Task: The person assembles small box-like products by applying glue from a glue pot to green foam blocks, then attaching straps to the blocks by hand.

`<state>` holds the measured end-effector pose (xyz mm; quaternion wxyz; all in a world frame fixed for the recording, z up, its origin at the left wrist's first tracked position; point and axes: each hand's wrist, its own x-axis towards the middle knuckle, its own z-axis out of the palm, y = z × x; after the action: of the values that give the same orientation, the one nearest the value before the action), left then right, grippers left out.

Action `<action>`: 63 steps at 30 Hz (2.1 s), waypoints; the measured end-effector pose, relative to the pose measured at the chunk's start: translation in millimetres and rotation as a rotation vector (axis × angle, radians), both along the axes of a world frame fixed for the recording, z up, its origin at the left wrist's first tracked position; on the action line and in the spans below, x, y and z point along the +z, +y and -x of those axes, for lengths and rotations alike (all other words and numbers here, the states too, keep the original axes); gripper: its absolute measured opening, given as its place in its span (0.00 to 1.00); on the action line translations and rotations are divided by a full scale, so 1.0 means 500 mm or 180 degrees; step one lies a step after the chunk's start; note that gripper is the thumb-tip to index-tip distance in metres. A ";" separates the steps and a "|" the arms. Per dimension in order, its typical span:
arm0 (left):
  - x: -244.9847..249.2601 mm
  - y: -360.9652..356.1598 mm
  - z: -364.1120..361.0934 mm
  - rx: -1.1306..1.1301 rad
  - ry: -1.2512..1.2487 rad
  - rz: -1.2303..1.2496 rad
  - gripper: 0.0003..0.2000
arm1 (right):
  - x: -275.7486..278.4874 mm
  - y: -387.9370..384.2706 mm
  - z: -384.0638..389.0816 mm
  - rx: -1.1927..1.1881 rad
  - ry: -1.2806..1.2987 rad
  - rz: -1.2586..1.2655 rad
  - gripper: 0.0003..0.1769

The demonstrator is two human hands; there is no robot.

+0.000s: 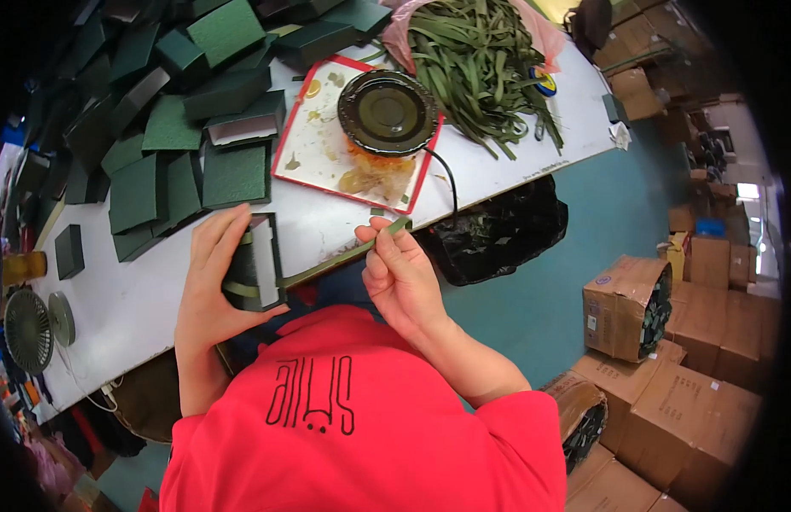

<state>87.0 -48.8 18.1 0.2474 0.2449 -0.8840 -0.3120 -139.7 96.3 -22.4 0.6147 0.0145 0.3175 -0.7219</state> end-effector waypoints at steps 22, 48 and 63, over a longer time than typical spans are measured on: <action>-0.020 0.004 -0.013 -0.0022 -0.0246 -0.0202 0.54 | 0.012 -0.077 0.105 -0.0478 0.1866 -0.0416 0.11; -0.003 0.009 0.024 -0.0186 -0.0177 -0.0199 0.49 | 0.003 -0.126 0.120 -0.0285 0.2261 -0.0697 0.12; -0.009 -0.008 0.012 -0.0325 0.0060 -0.0183 0.52 | 0.072 -0.072 0.054 0.0529 0.2464 -0.0813 0.09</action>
<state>80.8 -52.9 13.6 0.2324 0.2036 -0.8836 -0.3518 -166.8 60.3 13.5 0.4994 -0.2075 0.6123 -0.5768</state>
